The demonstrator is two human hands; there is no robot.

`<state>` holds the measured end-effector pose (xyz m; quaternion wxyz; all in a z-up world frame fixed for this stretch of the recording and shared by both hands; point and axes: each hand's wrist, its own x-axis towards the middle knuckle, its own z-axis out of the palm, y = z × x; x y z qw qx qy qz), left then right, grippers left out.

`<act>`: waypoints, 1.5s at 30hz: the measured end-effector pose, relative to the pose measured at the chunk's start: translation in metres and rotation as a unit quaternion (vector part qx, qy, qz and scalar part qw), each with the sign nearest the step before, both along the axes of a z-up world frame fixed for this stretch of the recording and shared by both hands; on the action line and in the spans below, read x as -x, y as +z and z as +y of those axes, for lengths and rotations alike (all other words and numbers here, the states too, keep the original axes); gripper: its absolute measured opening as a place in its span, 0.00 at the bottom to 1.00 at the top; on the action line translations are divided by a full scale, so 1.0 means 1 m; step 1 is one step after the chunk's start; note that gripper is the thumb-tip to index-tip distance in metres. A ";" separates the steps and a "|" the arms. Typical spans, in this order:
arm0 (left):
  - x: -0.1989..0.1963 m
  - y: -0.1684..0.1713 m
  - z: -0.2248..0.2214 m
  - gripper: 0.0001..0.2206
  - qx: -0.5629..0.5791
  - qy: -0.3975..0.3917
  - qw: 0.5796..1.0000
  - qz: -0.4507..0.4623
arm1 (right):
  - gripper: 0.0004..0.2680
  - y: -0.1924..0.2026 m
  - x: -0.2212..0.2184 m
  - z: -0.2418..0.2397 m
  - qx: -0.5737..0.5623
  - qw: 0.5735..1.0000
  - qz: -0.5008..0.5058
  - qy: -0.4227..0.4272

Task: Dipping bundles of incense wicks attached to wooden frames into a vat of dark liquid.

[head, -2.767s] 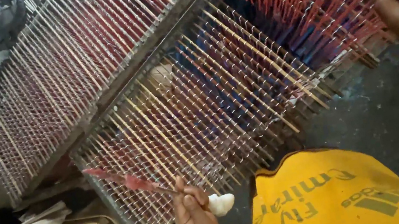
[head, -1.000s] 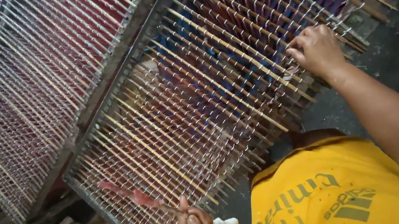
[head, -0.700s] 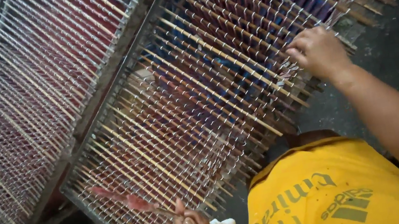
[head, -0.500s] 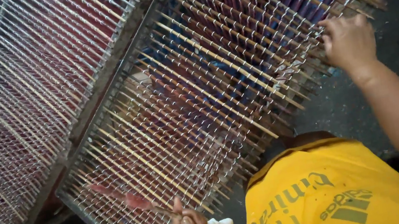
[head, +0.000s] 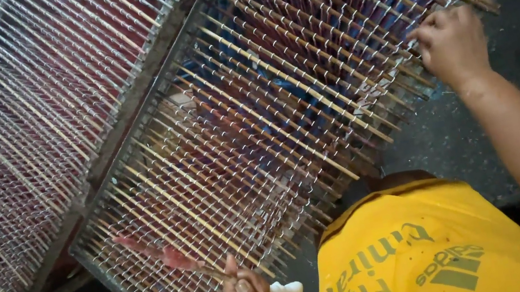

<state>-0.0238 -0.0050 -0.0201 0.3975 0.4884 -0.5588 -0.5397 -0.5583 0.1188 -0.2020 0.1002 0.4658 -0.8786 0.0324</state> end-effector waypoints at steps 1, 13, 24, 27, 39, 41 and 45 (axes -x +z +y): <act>-0.001 -0.001 0.001 0.21 0.000 0.002 1.000 0.000 | 0.08 0.002 -0.004 -0.002 0.000 1.000 0.000 0.002; 0.001 0.003 0.009 0.23 -0.023 0.031 0.999 -0.024 | 0.09 0.015 -0.015 -0.034 0.034 0.994 -0.106 0.016; -0.001 0.004 0.009 0.25 -0.039 0.061 0.996 -0.045 | 0.15 -0.001 -0.007 -0.065 -0.092 0.963 -0.226 -0.111; 0.005 0.011 0.009 0.23 -0.013 0.063 0.997 -0.029 | 0.13 0.025 -0.012 -0.071 -0.079 0.956 -0.255 -0.120; -0.009 0.021 -0.035 0.22 0.018 -0.033 0.999 0.029 | 0.15 0.115 -0.003 -0.041 -0.095 0.995 0.001 -0.042; -0.021 0.026 -0.045 0.20 0.037 -0.036 0.998 0.038 | 0.11 0.153 -0.006 -0.025 -0.058 0.993 0.096 -0.026; -0.055 0.030 -0.074 0.15 0.113 -0.085 0.987 0.075 | 0.12 0.227 0.004 0.020 -0.058 0.965 0.251 -0.037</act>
